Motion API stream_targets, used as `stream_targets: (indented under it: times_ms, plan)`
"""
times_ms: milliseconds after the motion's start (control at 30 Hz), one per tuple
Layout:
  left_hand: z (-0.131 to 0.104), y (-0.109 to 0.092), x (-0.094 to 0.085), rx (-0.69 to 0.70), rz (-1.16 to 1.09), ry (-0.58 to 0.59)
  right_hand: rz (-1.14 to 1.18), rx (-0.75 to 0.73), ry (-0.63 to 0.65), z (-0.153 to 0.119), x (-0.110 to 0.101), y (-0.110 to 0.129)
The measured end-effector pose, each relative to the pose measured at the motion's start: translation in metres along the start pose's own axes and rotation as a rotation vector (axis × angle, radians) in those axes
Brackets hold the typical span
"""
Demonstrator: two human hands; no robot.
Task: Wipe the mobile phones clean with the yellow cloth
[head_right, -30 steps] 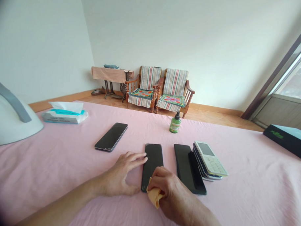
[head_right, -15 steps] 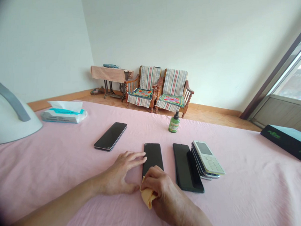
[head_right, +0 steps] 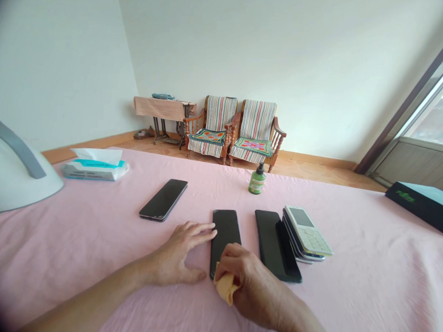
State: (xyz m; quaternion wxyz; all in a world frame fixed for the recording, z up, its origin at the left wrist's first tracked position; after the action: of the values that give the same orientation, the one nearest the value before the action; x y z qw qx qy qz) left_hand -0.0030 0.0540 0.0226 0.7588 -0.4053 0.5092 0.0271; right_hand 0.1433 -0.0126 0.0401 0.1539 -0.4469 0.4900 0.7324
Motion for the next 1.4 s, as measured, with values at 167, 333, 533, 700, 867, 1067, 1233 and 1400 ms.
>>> stream_targets:
  times_ms: [167, 333, 533, 700, 867, 1067, 1233, 1400]
  plan:
    - [-0.001, 0.001, 0.001, 0.003, 0.003, 0.013, -0.025, 0.035, -0.003, -0.002, -0.004, -0.003]
    - [-0.001, -0.001, -0.001, -0.004, -0.002, 0.006, -0.030, 0.031, 0.000, 0.000, 0.001, 0.001]
    - [-0.001, 0.001, 0.001, -0.003, 0.013, 0.024, -0.116, 0.111, -0.018, -0.012, -0.015, -0.016]
    - [-0.001, -0.004, -0.001, 0.001, -0.002, -0.032, -0.130, 0.153, -0.133, -0.014, -0.022, -0.026]
    - [-0.001, -0.017, -0.002, 0.032, -0.079, -0.056, -0.090, 0.150, -0.167, -0.008, -0.013, -0.022]
    - [-0.002, -0.010, -0.005, 0.034, -0.135, -0.091, 0.015, 0.109, -0.187, -0.004, -0.011, -0.015]
    - [-0.003, -0.007, -0.004, 0.050, -0.145, -0.085, -0.017, 0.074, -0.090, -0.006, -0.008, -0.012]
    - [-0.002, -0.008, -0.003, 0.041, -0.148, -0.086, -0.033, 0.023, -0.127, -0.002, 0.002, -0.006]
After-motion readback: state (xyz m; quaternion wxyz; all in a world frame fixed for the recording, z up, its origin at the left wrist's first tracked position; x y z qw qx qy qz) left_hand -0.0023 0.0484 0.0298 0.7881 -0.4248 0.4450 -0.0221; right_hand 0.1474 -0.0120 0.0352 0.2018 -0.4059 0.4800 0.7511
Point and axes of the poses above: each hand's wrist, its own z-axis towards the middle knuckle, its own x-axis out of the palm, y = z × x, the point moved 5 cm from there along z, towards the middle knuckle, and after that the axes turned 8 degrees about -z, right-handed, at the moved point
